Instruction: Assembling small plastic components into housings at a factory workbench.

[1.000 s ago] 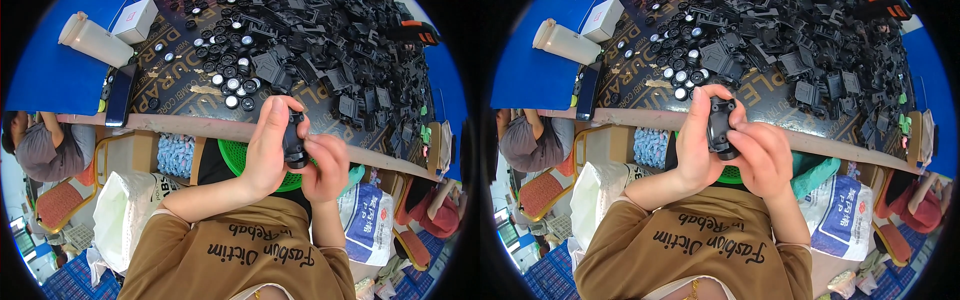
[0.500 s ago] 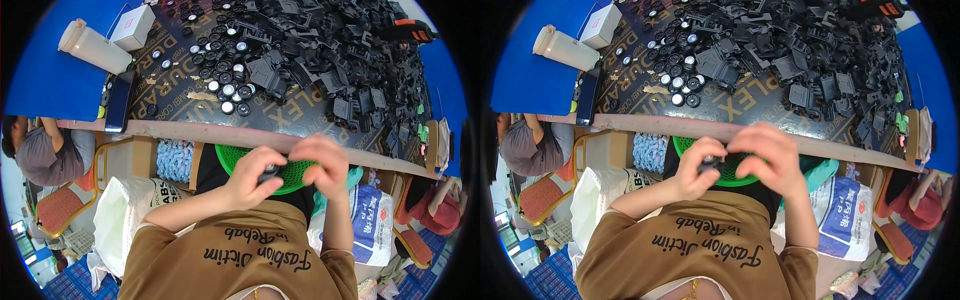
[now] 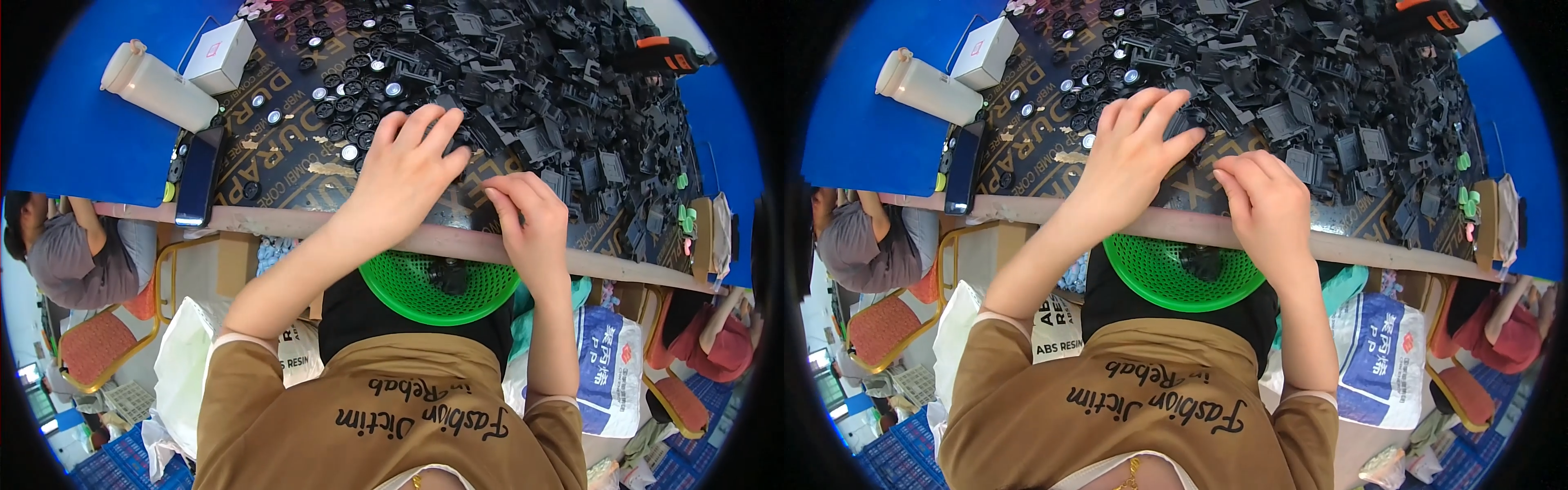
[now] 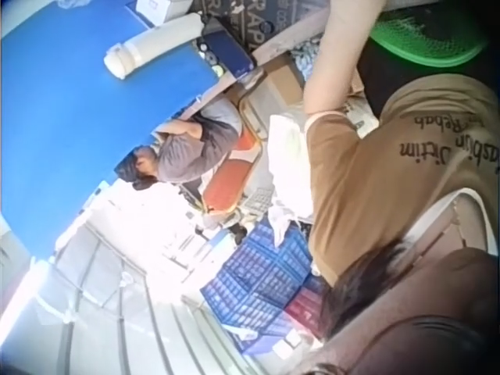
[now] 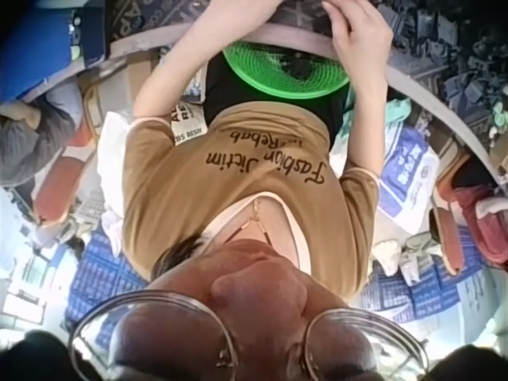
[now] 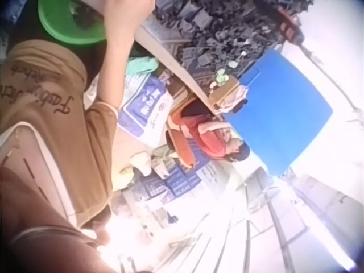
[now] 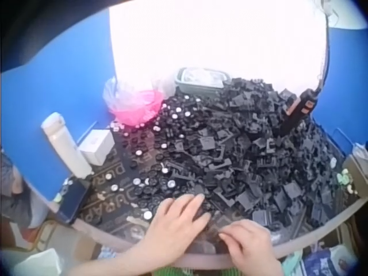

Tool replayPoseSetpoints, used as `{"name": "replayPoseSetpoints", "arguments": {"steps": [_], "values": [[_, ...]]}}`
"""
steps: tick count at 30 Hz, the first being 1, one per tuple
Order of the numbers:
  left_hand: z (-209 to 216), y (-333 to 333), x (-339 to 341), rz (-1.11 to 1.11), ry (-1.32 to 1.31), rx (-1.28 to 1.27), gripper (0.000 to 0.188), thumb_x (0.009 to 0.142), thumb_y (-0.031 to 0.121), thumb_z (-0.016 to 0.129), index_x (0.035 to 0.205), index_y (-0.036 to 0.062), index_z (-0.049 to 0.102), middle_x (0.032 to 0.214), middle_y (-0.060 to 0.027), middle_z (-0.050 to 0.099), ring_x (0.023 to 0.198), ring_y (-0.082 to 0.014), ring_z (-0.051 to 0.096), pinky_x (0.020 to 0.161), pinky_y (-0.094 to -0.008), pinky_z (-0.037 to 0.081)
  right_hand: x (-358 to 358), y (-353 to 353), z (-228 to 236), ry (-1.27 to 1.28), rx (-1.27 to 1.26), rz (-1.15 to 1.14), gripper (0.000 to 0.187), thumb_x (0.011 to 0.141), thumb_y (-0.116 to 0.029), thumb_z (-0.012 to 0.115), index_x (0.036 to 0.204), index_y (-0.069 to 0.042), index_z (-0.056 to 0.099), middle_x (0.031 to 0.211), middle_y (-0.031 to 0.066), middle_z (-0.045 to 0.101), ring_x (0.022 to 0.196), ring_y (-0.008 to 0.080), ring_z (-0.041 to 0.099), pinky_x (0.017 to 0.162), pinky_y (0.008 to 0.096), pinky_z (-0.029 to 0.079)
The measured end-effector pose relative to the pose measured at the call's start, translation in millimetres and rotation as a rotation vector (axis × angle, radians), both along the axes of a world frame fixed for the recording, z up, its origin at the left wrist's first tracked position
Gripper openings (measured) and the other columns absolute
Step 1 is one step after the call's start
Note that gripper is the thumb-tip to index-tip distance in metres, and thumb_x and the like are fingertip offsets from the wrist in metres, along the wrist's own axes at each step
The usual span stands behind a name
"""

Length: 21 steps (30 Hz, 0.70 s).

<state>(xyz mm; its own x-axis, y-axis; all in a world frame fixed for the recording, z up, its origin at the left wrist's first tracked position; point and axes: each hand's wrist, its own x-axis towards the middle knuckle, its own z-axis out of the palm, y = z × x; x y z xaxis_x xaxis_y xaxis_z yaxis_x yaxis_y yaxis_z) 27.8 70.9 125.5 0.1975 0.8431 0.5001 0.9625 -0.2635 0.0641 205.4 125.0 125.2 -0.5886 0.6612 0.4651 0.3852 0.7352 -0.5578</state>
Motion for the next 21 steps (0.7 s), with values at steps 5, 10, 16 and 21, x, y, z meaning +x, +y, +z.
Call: {"name": "replayPoseSetpoints", "arguments": {"steps": [5,10,16,21], "values": [[12.1,6.4,-11.6,-0.05,-0.28,0.109,0.024,0.066,0.007,0.064,0.089,0.0081,0.061,0.104,-0.0071,0.056,0.104,-0.0261,0.049,0.088,-0.039,0.037,0.0,6.1,-0.9,0.012,-0.054,-0.041,0.006,0.077,-0.004,0.062,0.083,-0.002,0.063,0.077,0.0102,0.06,0.069,0.0275,0.059,0.062,0.0338,0.047],[32.4,-13.8,-36.4,-0.037,-0.968,0.073,0.02,0.07,0.009,0.071,0.083,0.0024,0.057,0.101,-0.0089,0.058,0.094,-0.0197,0.055,0.082,-0.03,0.042,-26.8,17.0,0.7,-0.131,0.011,0.102,0.012,0.079,-0.004,0.057,0.09,-0.002,0.06,0.082,0.0115,0.058,0.08,0.0293,0.058,0.068,0.0383,0.048],[30.0,-36.6,-23.1,-0.321,-1.935,-0.135,0.021,0.077,-0.003,0.058,0.095,0.0004,0.048,0.102,-0.0109,0.05,0.097,-0.0192,0.056,0.086,-0.0364,0.051,-52.9,28.2,-9.0,-0.427,0.204,-0.012,0.019,0.079,-0.008,0.058,0.097,-0.002,0.053,0.087,0.0128,0.054,0.085,0.03,0.056,0.073,0.0381,0.046],[12.4,-41.9,-5.5,-0.326,-2.031,-0.279,0.02,0.078,0.001,0.06,0.095,0.0024,0.05,0.104,-0.0075,0.049,0.073,-0.0122,0.053,0.061,-0.0247,0.046,-47.5,23.3,-7.2,-0.411,0.18,-0.032,0.015,0.078,-0.008,0.059,0.085,-0.001,0.047,0.082,0.0135,0.052,0.083,0.0301,0.056,0.072,0.0381,0.046]]}}
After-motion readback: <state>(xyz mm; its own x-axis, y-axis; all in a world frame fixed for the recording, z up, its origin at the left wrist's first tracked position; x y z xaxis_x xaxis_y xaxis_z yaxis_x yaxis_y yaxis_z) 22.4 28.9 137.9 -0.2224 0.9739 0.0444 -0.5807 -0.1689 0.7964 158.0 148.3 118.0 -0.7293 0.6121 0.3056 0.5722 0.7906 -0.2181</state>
